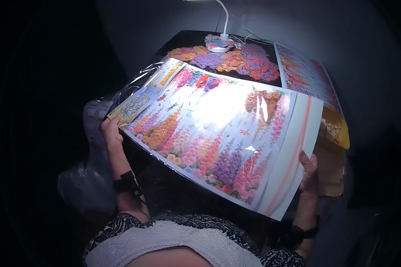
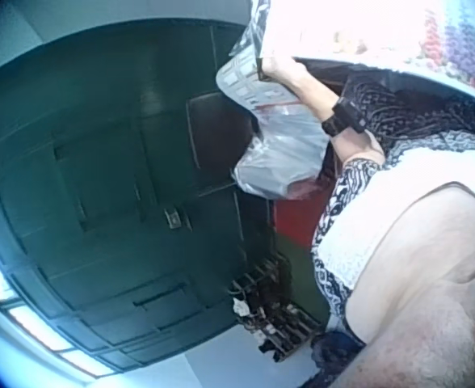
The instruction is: The person is assembling a floral diamond painting or decorative craft kit by aligning adhesive sheets and protective layers.
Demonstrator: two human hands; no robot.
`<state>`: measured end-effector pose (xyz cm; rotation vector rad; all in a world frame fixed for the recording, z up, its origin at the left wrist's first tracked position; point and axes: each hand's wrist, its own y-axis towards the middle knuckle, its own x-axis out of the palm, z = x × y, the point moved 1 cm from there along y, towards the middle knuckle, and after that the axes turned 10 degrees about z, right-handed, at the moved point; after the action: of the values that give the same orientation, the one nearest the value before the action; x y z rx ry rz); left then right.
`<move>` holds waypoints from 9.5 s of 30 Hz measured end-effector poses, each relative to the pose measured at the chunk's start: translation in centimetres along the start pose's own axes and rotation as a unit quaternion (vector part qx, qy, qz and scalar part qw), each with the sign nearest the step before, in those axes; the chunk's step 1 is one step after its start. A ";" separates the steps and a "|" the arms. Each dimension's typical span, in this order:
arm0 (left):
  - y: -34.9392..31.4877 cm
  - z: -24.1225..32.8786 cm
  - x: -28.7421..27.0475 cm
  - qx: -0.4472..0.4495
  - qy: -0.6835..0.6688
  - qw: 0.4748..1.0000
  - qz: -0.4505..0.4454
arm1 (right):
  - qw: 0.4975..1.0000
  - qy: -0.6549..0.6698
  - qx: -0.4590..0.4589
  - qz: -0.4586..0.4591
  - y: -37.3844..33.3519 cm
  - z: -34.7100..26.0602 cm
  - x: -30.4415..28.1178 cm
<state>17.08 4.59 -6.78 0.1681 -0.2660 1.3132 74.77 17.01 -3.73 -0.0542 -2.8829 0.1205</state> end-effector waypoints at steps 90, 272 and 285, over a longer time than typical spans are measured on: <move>18.3 3.1 12.6 0.163 0.600 0.761 -0.184 | 0.979 -0.134 0.022 0.150 0.4 -1.0 0.9; 19.5 -1.4 14.4 0.161 0.596 0.777 -0.120 | 0.986 -0.162 -0.002 0.032 -0.6 1.2 7.0; 19.2 -2.6 15.2 0.197 0.581 0.780 -0.117 | 0.982 -0.184 0.032 0.027 -0.4 -0.7 8.7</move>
<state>2.25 24.23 -5.43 -0.2726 1.0694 0.9935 66.52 17.10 -0.79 -0.1091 -3.2445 0.2579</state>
